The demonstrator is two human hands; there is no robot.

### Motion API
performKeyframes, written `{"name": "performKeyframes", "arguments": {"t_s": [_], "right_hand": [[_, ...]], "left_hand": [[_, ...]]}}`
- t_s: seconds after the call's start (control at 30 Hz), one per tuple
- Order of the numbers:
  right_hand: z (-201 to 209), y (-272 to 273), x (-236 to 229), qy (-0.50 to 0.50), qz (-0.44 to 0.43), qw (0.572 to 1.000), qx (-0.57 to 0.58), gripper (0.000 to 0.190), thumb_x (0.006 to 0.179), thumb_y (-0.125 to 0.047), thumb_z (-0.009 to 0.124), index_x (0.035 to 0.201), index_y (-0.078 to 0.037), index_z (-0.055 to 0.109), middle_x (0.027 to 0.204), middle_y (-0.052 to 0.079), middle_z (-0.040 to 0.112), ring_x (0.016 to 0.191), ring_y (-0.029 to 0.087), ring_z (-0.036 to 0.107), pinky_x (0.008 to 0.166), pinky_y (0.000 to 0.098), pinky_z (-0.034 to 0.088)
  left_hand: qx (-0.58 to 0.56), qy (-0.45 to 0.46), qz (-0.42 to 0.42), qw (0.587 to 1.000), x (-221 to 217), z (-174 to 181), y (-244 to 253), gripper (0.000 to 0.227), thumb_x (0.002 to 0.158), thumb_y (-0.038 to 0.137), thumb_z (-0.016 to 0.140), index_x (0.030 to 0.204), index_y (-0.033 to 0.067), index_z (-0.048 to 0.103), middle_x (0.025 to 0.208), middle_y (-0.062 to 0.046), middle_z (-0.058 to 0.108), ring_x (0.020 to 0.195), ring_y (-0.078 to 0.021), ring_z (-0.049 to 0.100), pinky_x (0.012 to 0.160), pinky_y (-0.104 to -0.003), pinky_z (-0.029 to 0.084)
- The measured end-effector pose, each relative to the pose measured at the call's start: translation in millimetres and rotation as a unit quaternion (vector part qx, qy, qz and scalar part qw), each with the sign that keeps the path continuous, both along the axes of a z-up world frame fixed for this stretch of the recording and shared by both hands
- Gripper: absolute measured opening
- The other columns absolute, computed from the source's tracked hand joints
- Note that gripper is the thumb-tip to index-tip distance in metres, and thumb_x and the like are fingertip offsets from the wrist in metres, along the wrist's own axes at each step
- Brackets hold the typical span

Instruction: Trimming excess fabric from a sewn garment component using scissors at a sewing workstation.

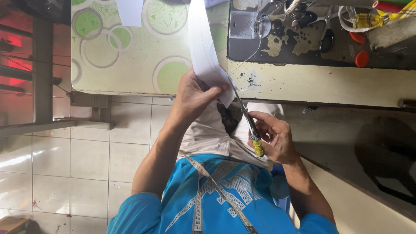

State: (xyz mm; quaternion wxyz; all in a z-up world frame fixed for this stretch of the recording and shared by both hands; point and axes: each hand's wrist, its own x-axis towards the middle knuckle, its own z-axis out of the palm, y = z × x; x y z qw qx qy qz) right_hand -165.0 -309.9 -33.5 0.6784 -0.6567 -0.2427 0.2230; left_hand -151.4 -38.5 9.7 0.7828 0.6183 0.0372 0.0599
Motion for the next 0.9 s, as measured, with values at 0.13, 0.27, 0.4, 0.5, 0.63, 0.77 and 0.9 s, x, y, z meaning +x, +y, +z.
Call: {"name": "performKeyframes", "arguments": {"t_s": [0.13, 0.27, 0.4, 0.5, 0.63, 0.77, 0.9], "right_hand": [[7, 2, -1, 0.022, 0.006, 1.0, 0.013, 0.069, 0.078, -0.025, 0.085, 0.134, 0.007, 0.06, 0.067, 0.012, 0.071, 0.051, 0.008, 0.062, 0.043, 0.0157, 0.037], [11, 4, -3, 0.022, 0.01, 0.999, 0.025, 0.069, 0.078, -0.026, 0.085, 0.133, 0.008, 0.06, 0.066, 0.012, 0.071, 0.049, 0.008, 0.06, 0.041, 0.0162, 0.038], [6, 2, -8, -0.004, -0.018, 1.0, 0.007, 0.071, 0.074, -0.029, 0.087, 0.13, 0.007, 0.064, 0.067, 0.011, 0.071, 0.05, 0.007, 0.057, 0.042, 0.0172, 0.037], [11, 4, -8, 0.001, -0.025, 1.0, 0.009, 0.072, 0.073, -0.031, 0.086, 0.13, 0.007, 0.064, 0.067, 0.011, 0.072, 0.052, 0.007, 0.058, 0.043, 0.0168, 0.037], [8, 3, -9, -0.017, -0.03, 0.999, 0.002, 0.071, 0.071, -0.027, 0.088, 0.13, 0.006, 0.065, 0.066, 0.011, 0.072, 0.05, 0.008, 0.058, 0.043, 0.0177, 0.038], [15, 6, -11, -0.021, -0.036, 0.999, 0.0, 0.063, 0.073, -0.014, 0.086, 0.129, 0.006, 0.065, 0.065, 0.011, 0.071, 0.049, 0.008, 0.057, 0.043, 0.0172, 0.038], [15, 5, -14, -0.036, -0.041, 0.998, -0.003, 0.064, 0.07, -0.012, 0.086, 0.129, 0.006, 0.066, 0.065, 0.011, 0.07, 0.051, 0.009, 0.058, 0.044, 0.0183, 0.04]], "left_hand": [[-0.003, -0.001, -0.008, 1.0, -1, 5, 1, 0.023, 0.082, 0.006, 0.079, 0.1, -0.0045, 0.07, 0.085, -0.025, 0.073, 0.076, -0.0324, 0.076, 0.059, -0.043, 0.067], [-0.006, 0.0, -0.009, 1.0, -2, 1, 1, 0.025, 0.082, 0.006, 0.081, 0.101, -0.0049, 0.07, 0.086, -0.025, 0.073, 0.076, -0.032, 0.076, 0.059, -0.043, 0.067], [0.005, -0.001, -0.02, 1.0, -2, 6, 2, 0.027, 0.082, 0.007, 0.082, 0.102, -0.0061, 0.07, 0.084, -0.027, 0.072, 0.07, -0.0321, 0.075, 0.057, -0.042, 0.067], [-0.003, 0.002, -0.019, 1.0, -2, 1, -1, 0.027, 0.081, 0.007, 0.083, 0.101, -0.0062, 0.069, 0.083, -0.026, 0.073, 0.069, -0.0306, 0.075, 0.056, -0.041, 0.066], [-0.004, 0.001, -0.018, 1.0, -5, -1, -3, 0.028, 0.081, 0.006, 0.082, 0.102, -0.006, 0.069, 0.083, -0.025, 0.072, 0.069, -0.0303, 0.075, 0.055, -0.042, 0.066], [0.001, 0.007, -0.022, 1.0, -5, 0, -2, 0.03, 0.079, 0.007, 0.084, 0.103, -0.0062, 0.069, 0.083, -0.025, 0.072, 0.069, -0.0287, 0.074, 0.054, -0.041, 0.066], [-0.01, 0.018, -0.024, 1.0, -7, 11, -1, 0.032, 0.08, 0.007, 0.084, 0.103, -0.0064, 0.068, 0.083, -0.023, 0.072, 0.07, -0.0273, 0.075, 0.054, -0.04, 0.066]]}}
